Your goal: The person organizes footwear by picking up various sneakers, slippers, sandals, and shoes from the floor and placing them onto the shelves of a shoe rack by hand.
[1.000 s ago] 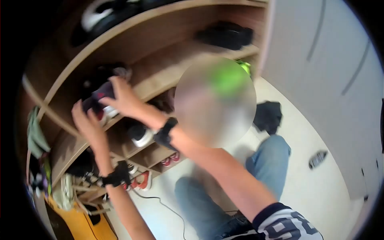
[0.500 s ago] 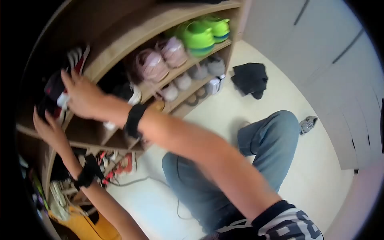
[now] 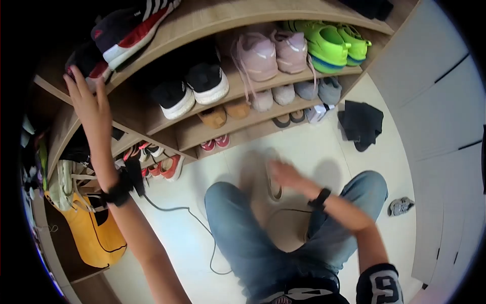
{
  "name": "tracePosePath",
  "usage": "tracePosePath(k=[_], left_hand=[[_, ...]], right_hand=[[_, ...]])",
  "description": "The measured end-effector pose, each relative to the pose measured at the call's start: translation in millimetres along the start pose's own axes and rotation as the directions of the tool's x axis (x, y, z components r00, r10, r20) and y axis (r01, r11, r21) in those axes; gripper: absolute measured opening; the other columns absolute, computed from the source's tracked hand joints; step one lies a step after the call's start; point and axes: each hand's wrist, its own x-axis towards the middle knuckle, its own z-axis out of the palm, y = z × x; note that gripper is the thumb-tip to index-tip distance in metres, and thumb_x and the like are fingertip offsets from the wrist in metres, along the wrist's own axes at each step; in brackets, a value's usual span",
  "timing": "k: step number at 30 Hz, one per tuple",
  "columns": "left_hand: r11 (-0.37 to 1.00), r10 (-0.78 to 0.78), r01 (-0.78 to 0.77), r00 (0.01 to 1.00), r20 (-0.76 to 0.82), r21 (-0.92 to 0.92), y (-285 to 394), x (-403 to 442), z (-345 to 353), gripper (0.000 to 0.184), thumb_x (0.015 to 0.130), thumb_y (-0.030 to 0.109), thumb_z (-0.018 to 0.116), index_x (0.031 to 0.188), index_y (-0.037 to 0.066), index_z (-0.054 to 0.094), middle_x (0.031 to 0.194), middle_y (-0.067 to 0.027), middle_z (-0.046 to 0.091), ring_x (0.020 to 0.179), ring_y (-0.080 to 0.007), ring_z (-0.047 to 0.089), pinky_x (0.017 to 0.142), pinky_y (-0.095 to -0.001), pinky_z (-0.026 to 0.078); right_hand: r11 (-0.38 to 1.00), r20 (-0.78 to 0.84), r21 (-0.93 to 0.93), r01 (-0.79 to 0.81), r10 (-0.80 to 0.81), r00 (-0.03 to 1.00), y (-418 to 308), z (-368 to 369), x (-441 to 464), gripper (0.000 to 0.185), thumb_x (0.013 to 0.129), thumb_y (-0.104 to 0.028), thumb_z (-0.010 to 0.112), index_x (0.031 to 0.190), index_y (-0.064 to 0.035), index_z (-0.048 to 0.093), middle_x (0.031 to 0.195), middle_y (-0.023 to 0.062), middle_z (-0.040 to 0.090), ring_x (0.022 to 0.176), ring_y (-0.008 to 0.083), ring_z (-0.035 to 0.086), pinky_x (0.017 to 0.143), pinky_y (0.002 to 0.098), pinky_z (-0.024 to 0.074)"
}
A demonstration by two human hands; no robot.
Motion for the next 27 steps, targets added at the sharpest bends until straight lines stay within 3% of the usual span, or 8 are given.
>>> tracePosePath(k=[2,8,11,14,18,22,24,27], left_hand=[[0.996,-0.035,0.046,0.991,0.128,-0.079,16,-27,-11,0.051,0.081,0.018,0.048,0.124,0.001,0.026,0.128,-0.0253,0.019,0.118,-0.0365,0.022,0.095,-0.0367,0.022],[0.921,-0.171,0.326,0.829,0.533,-0.213,75,-149,-37,0.050,0.072,0.001,0.047,0.120,0.002,0.032,0.129,-0.0197,0.022,0.119,-0.0334,0.022,0.096,-0.0403,0.018],[0.884,-0.184,0.415,0.731,0.658,-0.214,111,-202,-48,0.051,0.071,0.002,0.049,0.119,0.002,0.033,0.126,-0.0193,0.027,0.118,-0.0333,0.024,0.096,-0.0393,0.019],[0.773,-0.247,0.591,0.613,0.751,-0.228,141,-257,-45,0.048,0.068,0.002,0.052,0.114,0.001,0.038,0.116,-0.0195,0.039,0.110,-0.0333,0.035,0.092,-0.0380,0.027],[0.706,0.165,0.632,0.291,0.942,-0.319,172,-309,-25,0.032,0.069,0.008,0.052,0.099,-0.002,0.048,0.097,-0.0189,0.051,0.096,-0.0345,0.045,0.085,-0.0382,0.035],[0.729,0.187,0.592,0.313,0.931,-0.345,184,-341,-5,0.032,0.070,0.012,0.051,0.098,-0.003,0.049,0.096,-0.0197,0.051,0.096,-0.0334,0.045,0.085,-0.0370,0.035],[0.674,0.239,0.704,0.080,0.968,-0.225,180,-341,10,0.035,0.070,0.015,0.051,0.101,-0.002,0.047,0.100,-0.0208,0.049,0.098,-0.0345,0.043,0.085,-0.0382,0.035],[0.800,0.062,0.532,0.388,0.920,-0.278,161,-363,48,0.040,0.069,0.016,0.053,0.106,0.001,0.045,0.105,-0.0203,0.046,0.100,-0.0348,0.040,0.086,-0.0398,0.033]], right_hand=[[0.982,0.289,-0.123,-0.147,0.177,0.941,6,63,-34,0.053,0.069,-0.017,0.052,0.116,-0.0022,0.035,0.088,0.0211,0.053,0.082,0.0344,0.051,0.071,0.0468,0.0381],[0.921,0.155,-0.389,0.014,0.051,0.987,10,204,-52,0.036,0.072,-0.022,0.051,0.102,-0.0035,0.049,0.095,0.0172,0.053,0.083,0.0341,0.051,0.070,0.0506,0.0363],[0.982,0.255,-0.186,-0.038,0.086,0.963,-32,153,-45,0.030,0.073,-0.019,0.049,0.098,-0.0023,0.050,0.094,0.0168,0.053,0.083,0.0329,0.051,0.071,0.0477,0.0373],[0.936,-0.001,0.338,-0.097,0.104,0.995,-51,143,-31,0.028,0.074,-0.018,0.048,0.097,-0.0031,0.050,0.094,0.0163,0.053,0.086,0.0313,0.051,0.072,0.0461,0.0374],[0.949,0.184,0.240,-0.204,0.162,0.969,-53,159,-28,0.029,0.074,-0.019,0.047,0.100,-0.0053,0.048,0.095,0.0153,0.053,0.089,0.0312,0.050,0.074,0.0468,0.0364],[0.977,0.041,0.000,-0.213,0.212,0.976,-52,163,-27,0.029,0.073,-0.019,0.049,0.098,-0.0046,0.051,0.093,0.0162,0.054,0.086,0.0312,0.051,0.075,0.0473,0.0358],[0.949,0.263,-0.013,-0.315,0.307,0.915,-59,111,-23,0.025,0.070,-0.021,0.054,0.090,-0.0054,0.057,0.092,0.0142,0.055,0.087,0.0290,0.051,0.080,0.0440,0.0354],[0.955,0.344,-0.218,-0.203,0.269,0.900,6,147,-41,0.017,0.064,-0.020,0.060,0.075,-0.0072,0.060,0.083,0.0106,0.057,0.082,0.0257,0.054,0.084,0.0376,0.0348]])
